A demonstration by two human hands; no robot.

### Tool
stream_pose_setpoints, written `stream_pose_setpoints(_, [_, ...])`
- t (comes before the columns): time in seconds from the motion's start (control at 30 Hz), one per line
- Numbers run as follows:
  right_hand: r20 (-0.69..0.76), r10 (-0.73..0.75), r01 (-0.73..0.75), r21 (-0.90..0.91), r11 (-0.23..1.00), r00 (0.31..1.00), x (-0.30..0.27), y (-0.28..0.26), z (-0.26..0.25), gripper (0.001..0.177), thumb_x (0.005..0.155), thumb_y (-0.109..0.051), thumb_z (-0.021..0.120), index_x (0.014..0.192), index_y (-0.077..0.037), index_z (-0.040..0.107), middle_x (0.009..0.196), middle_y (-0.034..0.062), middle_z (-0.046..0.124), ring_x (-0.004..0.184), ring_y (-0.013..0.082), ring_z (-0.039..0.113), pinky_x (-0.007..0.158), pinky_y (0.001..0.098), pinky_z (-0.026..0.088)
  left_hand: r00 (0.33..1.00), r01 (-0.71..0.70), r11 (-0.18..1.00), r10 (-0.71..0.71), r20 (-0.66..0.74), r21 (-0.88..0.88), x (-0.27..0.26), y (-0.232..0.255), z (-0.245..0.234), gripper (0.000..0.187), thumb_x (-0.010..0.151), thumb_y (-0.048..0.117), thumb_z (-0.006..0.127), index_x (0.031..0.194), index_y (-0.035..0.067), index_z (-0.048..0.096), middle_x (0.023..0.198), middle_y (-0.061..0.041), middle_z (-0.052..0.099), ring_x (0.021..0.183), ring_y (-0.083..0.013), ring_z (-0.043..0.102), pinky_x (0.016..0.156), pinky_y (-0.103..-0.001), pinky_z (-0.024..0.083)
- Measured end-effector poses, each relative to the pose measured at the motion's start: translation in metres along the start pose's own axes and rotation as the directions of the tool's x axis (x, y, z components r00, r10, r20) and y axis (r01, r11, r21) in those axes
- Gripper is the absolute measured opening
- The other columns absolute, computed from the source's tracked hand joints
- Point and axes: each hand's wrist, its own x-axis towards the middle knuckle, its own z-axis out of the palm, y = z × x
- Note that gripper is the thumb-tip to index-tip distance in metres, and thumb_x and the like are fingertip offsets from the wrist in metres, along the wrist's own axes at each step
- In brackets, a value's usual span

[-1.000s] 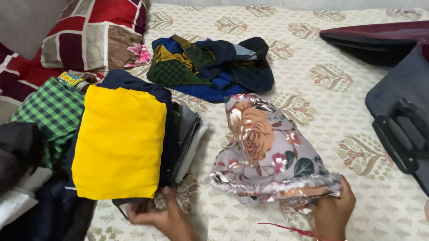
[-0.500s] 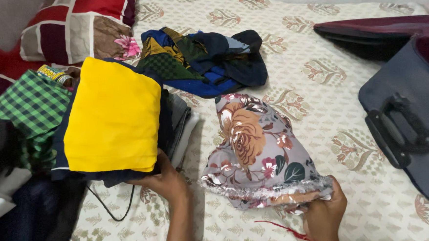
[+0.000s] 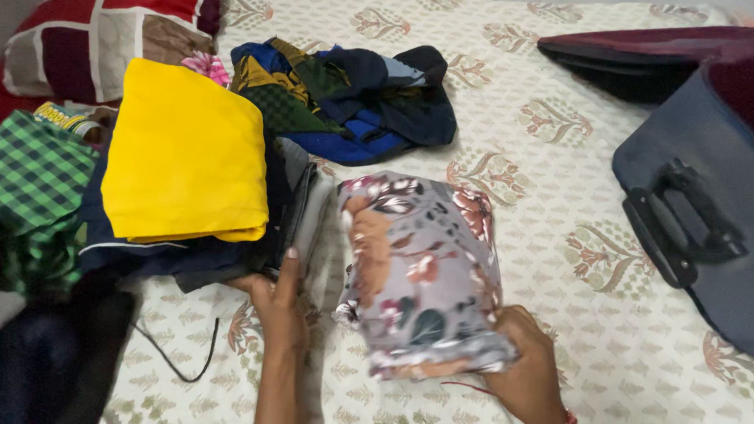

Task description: The person folds a yellow cloth, a patterned gray cloth, and a dark blue cloth by hand on a bed.

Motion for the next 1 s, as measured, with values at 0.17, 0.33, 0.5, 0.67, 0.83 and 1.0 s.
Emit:
stream_pose_setpoints(0.17, [0.377,-0.463,0.55,-0.162,0.82,0.802,0.012,-0.035,-0.001,0.039,0.059,0.002,0.071,0.097,-0.007,0.071,0.089,0.0092,0.063,0.095,0.0312,0.06,0.084,0.0376,0.051,0.966,-0.185,0.956,0.22,-0.138,0.226,-0.046,0.016,-0.004,0.092,0.099,0.025,0.067,0.161,-0.006,0.007,0.167,-0.022,0.02,0.15,-0.0259,0.029,0.122,-0.035,0.021])
stream_pose_setpoints(0.33, [0.495,-0.326,0.424,-0.096,0.9,0.805,0.016,-0.03,-0.009,0.034,0.061,-0.002,0.077,0.093,-0.005,0.067,0.089,0.0095,0.061,0.097,0.0292,0.059,0.087,0.0362,0.049,0.969,0.231,0.951,-0.205,-0.14,0.205,-0.111,0.051,0.012,0.075,0.097,0.038,0.056,0.162,0.01,0.032,0.148,-0.023,0.055,0.134,-0.0317,0.053,0.111,-0.039,0.04])
stream_pose_setpoints(0.5, [0.478,-0.301,0.03,0.494,0.869,0.825,0.017,0.016,-0.015,0.035,0.087,-0.004,0.077,0.12,-0.004,0.064,0.118,0.0118,0.057,0.111,0.0238,0.059,0.101,0.0372,0.049,0.882,0.366,0.822,-0.456,0.118,0.436,-0.1,0.054,0.013,0.077,0.087,0.046,0.062,0.153,0.013,0.042,0.137,-0.021,0.066,0.122,-0.0327,0.065,0.104,-0.042,0.049])
stream_pose_setpoints(0.67, [0.228,0.291,-0.336,0.193,0.922,0.929,0.026,0.034,0.006,0.068,0.094,-0.024,0.065,0.154,-0.008,0.037,0.14,0.0068,0.051,0.128,0.0152,0.051,0.102,0.0337,0.046,0.938,0.082,0.849,-0.243,0.248,0.522,-0.094,0.057,0.027,0.076,0.09,0.042,0.072,0.149,0.004,0.044,0.145,-0.019,0.054,0.133,-0.0277,0.053,0.109,-0.038,0.039])
stream_pose_setpoints(0.83, [0.372,0.382,-0.522,0.43,0.736,0.846,0.042,0.031,0.01,0.074,0.088,-0.021,0.073,0.152,-0.003,0.041,0.12,0.0122,0.068,0.11,0.0201,0.061,0.094,0.0347,0.048,0.936,0.029,0.867,-0.198,0.291,0.498,-0.102,0.081,0.05,0.071,0.085,0.043,0.072,0.142,0.002,0.057,0.127,-0.018,0.073,0.115,-0.0256,0.071,0.099,-0.035,0.051])
stream_pose_setpoints(1.0, [0.675,0.196,-0.701,0.662,0.265,0.711,0.035,0.018,-0.015,0.064,0.094,-0.018,0.068,0.145,0.014,0.048,0.115,0.0217,0.07,0.09,0.0236,0.071,0.07,0.0387,0.059,0.925,0.066,0.939,-0.185,0.332,0.337,-0.118,0.097,0.058,0.084,0.08,0.038,0.077,0.148,-0.001,0.045,0.126,-0.019,0.07,0.106,-0.0259,0.07,0.089,-0.035,0.056])
